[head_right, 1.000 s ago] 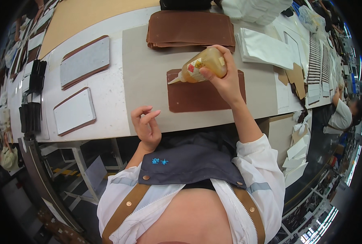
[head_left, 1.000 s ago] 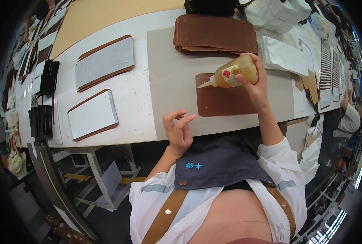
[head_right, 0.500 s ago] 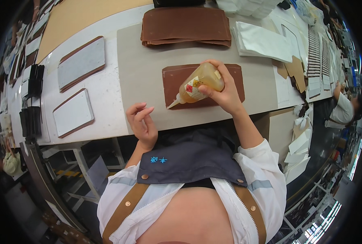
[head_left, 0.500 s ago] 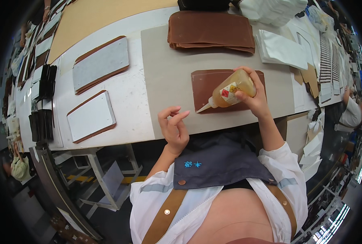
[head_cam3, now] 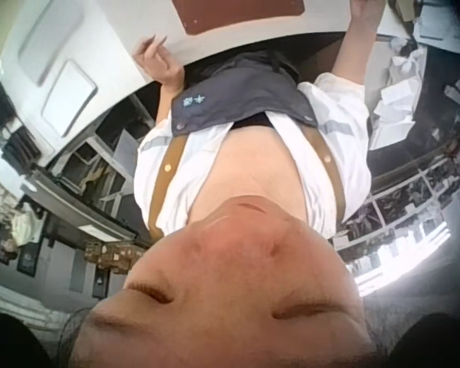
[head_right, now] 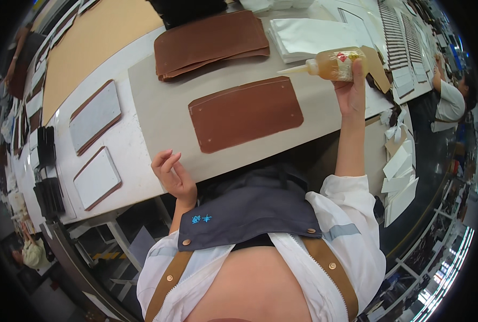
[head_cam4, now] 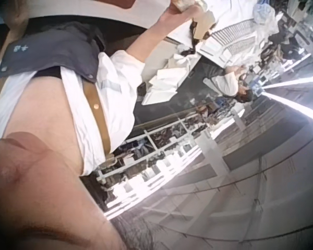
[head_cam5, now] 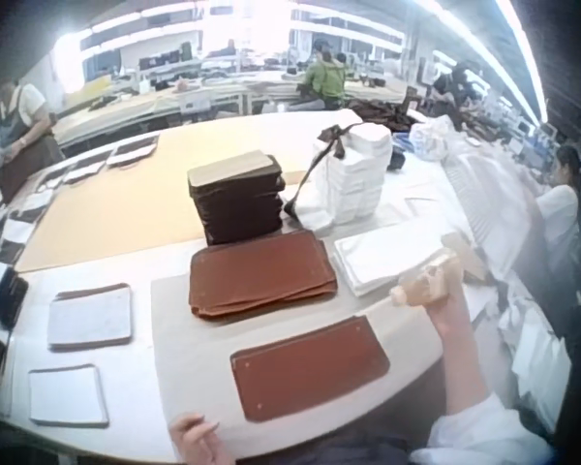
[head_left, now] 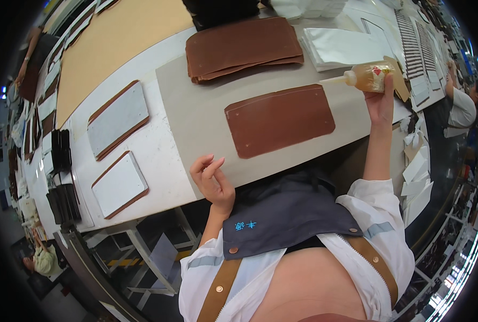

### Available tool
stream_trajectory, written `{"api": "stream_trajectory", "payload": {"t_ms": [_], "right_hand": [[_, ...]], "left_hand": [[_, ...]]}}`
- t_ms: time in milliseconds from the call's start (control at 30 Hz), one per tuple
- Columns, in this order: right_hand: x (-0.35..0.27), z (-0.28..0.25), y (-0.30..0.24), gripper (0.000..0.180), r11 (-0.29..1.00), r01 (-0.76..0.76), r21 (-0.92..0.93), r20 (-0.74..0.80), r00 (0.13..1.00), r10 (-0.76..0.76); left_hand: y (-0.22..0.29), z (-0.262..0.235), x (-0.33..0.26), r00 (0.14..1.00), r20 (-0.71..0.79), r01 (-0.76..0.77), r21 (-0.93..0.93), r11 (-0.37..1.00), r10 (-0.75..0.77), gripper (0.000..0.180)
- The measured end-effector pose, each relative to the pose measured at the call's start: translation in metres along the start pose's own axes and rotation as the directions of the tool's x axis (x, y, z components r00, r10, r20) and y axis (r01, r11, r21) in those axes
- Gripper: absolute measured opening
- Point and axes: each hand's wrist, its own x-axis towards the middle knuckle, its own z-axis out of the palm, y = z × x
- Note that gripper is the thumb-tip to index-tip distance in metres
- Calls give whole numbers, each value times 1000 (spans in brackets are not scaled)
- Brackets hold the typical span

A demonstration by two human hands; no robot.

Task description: The person applies glue from a squeeze bottle onto rectangular brown leather pieces and then places white fabric inserts on top. They smooth the inserts with their hands to ensure adhesion and then stack the finished units. The process is repeated for multiple items in a continuous assembly loop.

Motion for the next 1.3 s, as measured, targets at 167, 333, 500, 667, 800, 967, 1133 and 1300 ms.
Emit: {"api": "stream_trajectory", "payload": {"t_ms": [167, 333, 500, 667, 800, 967, 1133, 1300], "right_hand": [[-3, -14, -9, 51, 897, 119, -425, -35, 988, -148], [1, -19, -4, 51, 832, 200, -518, 77, 979, -187], [1, -11, -3, 53, 780, 223, -585, 107, 974, -198], [0, -8, -9, 55, 753, 222, -619, 127, 975, -183], [-1, -14, -10, 57, 750, 206, -628, 119, 978, -169], [-7, -22, -15, 56, 757, 169, -631, 126, 985, -115], [-14, -31, -19, 55, 758, 158, -633, 135, 986, -93], [-27, -34, -24, 56, 760, 127, -637, 107, 991, -76]], "left_hand": [[0, 1, -1, 1000, 31, 5, 37, 999, -7, 31], [2, 3, 0, 999, 45, 1, 56, 998, -4, 31], [1, 3, 0, 999, 49, -9, 76, 997, 5, 31], [3, 4, 1, 999, 49, -10, 83, 996, 6, 30], [3, 5, 0, 999, 53, -9, 78, 997, 5, 30], [7, 5, 1, 999, 52, -4, 79, 997, 0, 29], [4, 5, 0, 999, 54, -15, 98, 995, 10, 28], [5, 5, -1, 998, 58, -17, 100, 995, 11, 26]]}}
